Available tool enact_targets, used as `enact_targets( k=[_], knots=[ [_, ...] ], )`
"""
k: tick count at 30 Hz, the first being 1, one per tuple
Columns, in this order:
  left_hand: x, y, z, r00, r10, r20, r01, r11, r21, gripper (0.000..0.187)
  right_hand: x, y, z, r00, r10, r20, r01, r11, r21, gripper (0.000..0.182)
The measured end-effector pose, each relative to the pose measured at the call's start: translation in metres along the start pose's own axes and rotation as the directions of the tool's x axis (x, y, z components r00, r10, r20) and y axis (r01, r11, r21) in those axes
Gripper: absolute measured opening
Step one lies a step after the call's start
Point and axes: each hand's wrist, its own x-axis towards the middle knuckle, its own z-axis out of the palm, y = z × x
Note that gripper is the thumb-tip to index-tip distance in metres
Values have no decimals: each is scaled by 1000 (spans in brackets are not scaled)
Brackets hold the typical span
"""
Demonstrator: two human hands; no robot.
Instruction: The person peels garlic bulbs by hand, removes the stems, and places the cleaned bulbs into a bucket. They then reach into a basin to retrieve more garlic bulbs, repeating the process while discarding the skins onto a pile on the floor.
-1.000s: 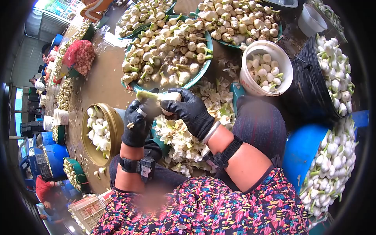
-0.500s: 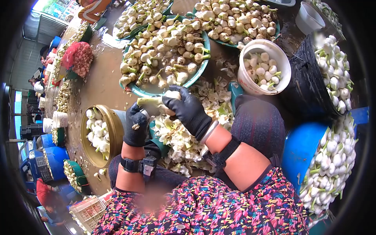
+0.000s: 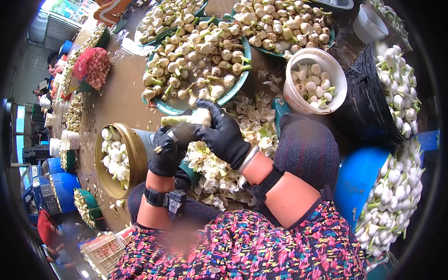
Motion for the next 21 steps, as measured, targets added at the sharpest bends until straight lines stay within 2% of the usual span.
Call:
enact_targets(
  k=[4, 6, 7, 8, 9, 10, 11, 13, 14, 16, 18, 19, 20, 21],
  knots=[
    [2, 14, 4, 999, -22, -43, 25, 997, 75, 20, -2, -13, 1, 997, 82, 11, -82, 997, 8, 47],
    [2, 15, -3, 994, -23, -103, 52, 957, 285, 22, 1, -29, 0, 932, 362, -11, -356, 923, 149, 38],
    [2, 18, -4, 997, 3, -81, 26, 936, 350, 22, 2, -29, -7, 889, 456, 29, -454, 873, 179, 30],
    [4, 17, -7, 997, 2, -80, 27, 937, 348, 22, 9, -10, -5, 956, -248, 155, 275, 942, -193, 29],
    [4, 15, -9, 997, 23, -79, 11, 913, 409, 22, 2, 2, -16, 958, 245, 148, -265, 954, 139, 33],
    [5, 14, -11, 996, 46, -75, -6, 883, 470, 21, 2, -20, -13, 709, 640, 296, -699, 584, 413, 37],
    [5, 15, -11, 998, 49, -50, -18, 867, 497, 23, 2, -23, -13, 710, 639, 296, -698, 583, 415, 37],
    [1, 15, -12, 998, 61, -10, -48, 874, 484, 24, 2, -24, -12, 548, 647, 530, -828, 330, 453, 43],
    [1, 15, -12, 996, 80, 32, -86, 880, 468, 25, 1, -21, -11, 548, 647, 530, -828, 330, 453, 43],
    [0, 19, -9, 998, 62, 23, -66, 897, 438, 25, -1, -11, -9, 557, 659, 505, -792, 239, 562, 45],
    [0, 26, 1, 992, -64, -108, 81, 984, 157, 21, 5, -12, -19, 596, 578, 557, -790, 298, 536, 47],
    [-2, 23, -4, 997, 72, -27, -56, 921, 385, 20, 6, -16, -18, 609, 582, 539, -782, 328, 530, 49],
    [-4, 19, -5, 997, 73, -24, -58, 921, 385, 20, 8, -19, -17, 623, 586, 519, -773, 359, 522, 51],
    [-4, 14, -2, 996, -35, -87, 54, 975, 215, 20, 7, -15, -12, 624, 585, 518, -772, 361, 523, 51]
  ],
)
